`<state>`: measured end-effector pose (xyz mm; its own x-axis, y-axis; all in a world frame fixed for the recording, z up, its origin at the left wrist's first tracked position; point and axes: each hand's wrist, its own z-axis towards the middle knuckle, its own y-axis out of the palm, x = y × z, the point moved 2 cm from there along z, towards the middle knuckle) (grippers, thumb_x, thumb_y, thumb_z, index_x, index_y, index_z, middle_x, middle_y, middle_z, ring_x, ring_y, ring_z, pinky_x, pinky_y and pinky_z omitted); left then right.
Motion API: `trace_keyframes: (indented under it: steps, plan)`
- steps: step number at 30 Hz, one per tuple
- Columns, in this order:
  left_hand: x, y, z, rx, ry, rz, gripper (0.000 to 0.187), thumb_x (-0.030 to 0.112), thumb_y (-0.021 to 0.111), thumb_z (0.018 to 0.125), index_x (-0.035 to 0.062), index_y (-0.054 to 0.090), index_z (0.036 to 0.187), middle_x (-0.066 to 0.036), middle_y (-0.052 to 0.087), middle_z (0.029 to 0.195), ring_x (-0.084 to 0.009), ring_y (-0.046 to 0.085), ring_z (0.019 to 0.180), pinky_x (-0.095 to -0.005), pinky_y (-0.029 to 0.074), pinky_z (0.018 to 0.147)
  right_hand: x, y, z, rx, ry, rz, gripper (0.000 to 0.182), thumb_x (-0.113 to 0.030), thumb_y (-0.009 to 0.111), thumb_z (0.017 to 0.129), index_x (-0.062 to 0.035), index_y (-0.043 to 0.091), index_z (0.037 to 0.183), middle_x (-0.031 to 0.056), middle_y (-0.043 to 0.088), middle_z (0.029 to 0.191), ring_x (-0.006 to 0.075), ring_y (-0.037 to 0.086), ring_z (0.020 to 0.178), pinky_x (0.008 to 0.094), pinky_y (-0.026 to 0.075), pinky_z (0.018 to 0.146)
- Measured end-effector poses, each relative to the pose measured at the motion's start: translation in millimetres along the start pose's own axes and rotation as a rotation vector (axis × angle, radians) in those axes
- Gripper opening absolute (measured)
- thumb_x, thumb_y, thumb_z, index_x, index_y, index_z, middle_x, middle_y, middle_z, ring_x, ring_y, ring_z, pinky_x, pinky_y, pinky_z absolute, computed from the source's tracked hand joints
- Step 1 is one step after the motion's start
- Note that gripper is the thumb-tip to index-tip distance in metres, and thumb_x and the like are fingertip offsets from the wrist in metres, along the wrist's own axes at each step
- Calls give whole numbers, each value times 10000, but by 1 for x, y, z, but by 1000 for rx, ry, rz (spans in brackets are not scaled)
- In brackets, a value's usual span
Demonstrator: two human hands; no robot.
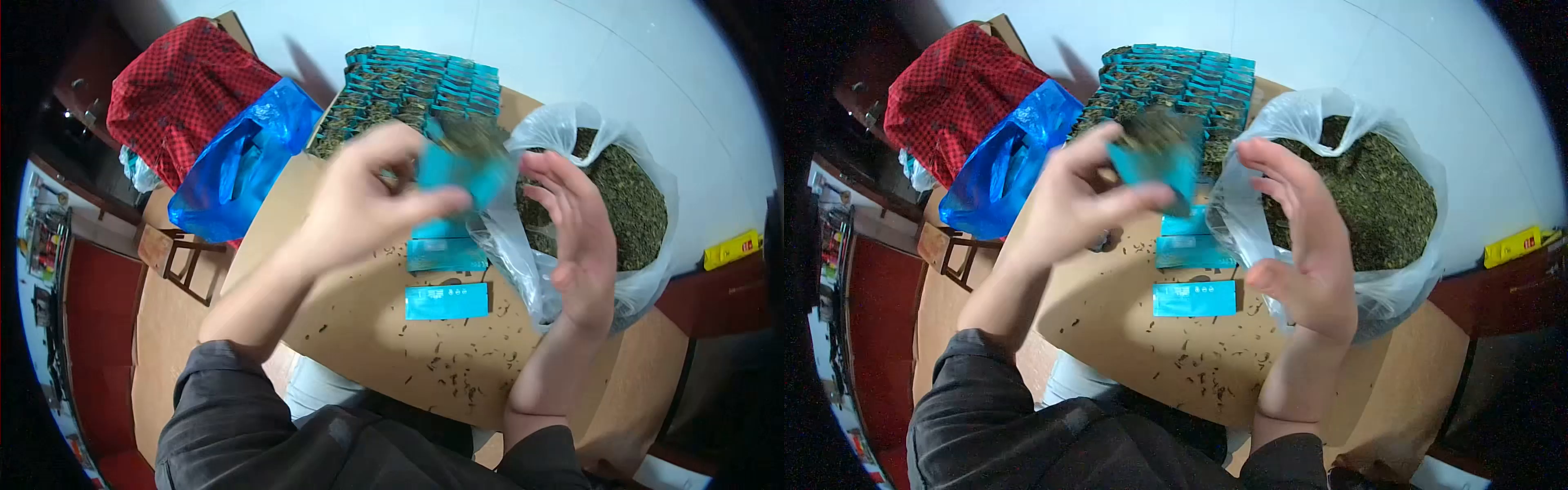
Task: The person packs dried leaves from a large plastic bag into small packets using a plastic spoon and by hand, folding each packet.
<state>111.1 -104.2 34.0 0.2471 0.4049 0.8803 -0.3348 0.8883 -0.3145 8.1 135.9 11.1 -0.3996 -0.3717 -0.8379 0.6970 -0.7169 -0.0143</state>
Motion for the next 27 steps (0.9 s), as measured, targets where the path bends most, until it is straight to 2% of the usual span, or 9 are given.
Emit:
trace_keyframes:
  steps: [1, 3, 4, 6, 10, 11, 16, 21, 27]
  plan:
    - [-18, -26, 6, 126, 48, 120, 362, 266, 972, 846, 40, 692, 883, 33, 511, 790, -77, 486, 717, -280, 415, 637, -3, -2, 0, -11, 0, 3, 1045, -609, 889, 843, 57, 524, 1561, 178, 570, 1587, 295, 528, 1484, 461, 378, 1210]
    - [-24, -73, 23, 247, 77, 226, 331, 311, 932, 898, 40, 810, 1045, 3, 694, 795, -38, 613, 742, -252, 503, 676, -7, -8, 0, -45, -4, -168, 1071, -690, 737, 958, 92, 416, 1616, 257, 547, 1578, 365, 534, 1480, 493, 432, 1165]
    - [-24, -97, 33, 273, -2, 277, 384, 343, 898, 920, 31, 831, 1132, -36, 746, 809, -51, 665, 734, -251, 531, 666, -3, -11, -2, -54, -46, -163, 1007, -662, 719, 987, 97, 450, 1592, 255, 569, 1555, 360, 549, 1465, 481, 445, 1148]
    - [-44, -144, 58, 381, -131, 515, 406, 386, 846, 945, 17, 832, 1113, -53, 746, 769, -77, 684, 694, -261, 549, 649, -3, -15, -2, -78, -46, -174, 994, -660, 717, 990, 97, 464, 1582, 253, 573, 1550, 358, 554, 1459, 477, 452, 1141]
    - [-124, -195, 113, 542, -65, 681, 494, 459, 817, 918, 8, 828, 1118, -131, 821, 879, -214, 793, 744, -359, 624, 739, -2, -11, -3, -93, -14, -204, 961, -658, 736, 976, 83, 517, 1548, 245, 585, 1529, 344, 573, 1426, 457, 465, 1119]
    - [-127, -189, 118, 536, -136, 649, 489, 455, 832, 941, -7, 811, 1100, -84, 787, 843, -136, 732, 652, -316, 592, 619, -1, -11, -2, -96, -4, -224, 956, -659, 741, 971, 75, 525, 1545, 242, 587, 1523, 339, 579, 1413, 453, 466, 1115]
    - [-189, -180, 159, 607, -213, 724, 510, 486, 822, 868, 15, 833, 1065, -170, 819, 894, -310, 810, 859, -421, 626, 845, 2, -9, -3, -103, 16, -251, 895, -644, 753, 966, 45, 567, 1506, 247, 603, 1466, 332, 585, 1366, 438, 468, 1086]
    - [-220, -171, 174, 683, -309, 630, 457, 462, 843, 858, 54, 853, 1063, -160, 830, 936, -315, 814, 909, -424, 623, 870, 3, -13, -3, -118, 9, -265, 848, -619, 762, 976, 29, 583, 1494, 259, 607, 1424, 322, 592, 1302, 412, 469, 1024]
    - [-236, -160, 177, 560, -341, 731, 453, 446, 855, 855, 55, 846, 1085, -177, 829, 972, -309, 814, 916, -426, 621, 877, 6, -16, -2, -104, 37, -282, 855, -627, 775, 964, 31, 593, 1480, 260, 606, 1421, 314, 593, 1296, 406, 471, 1019]
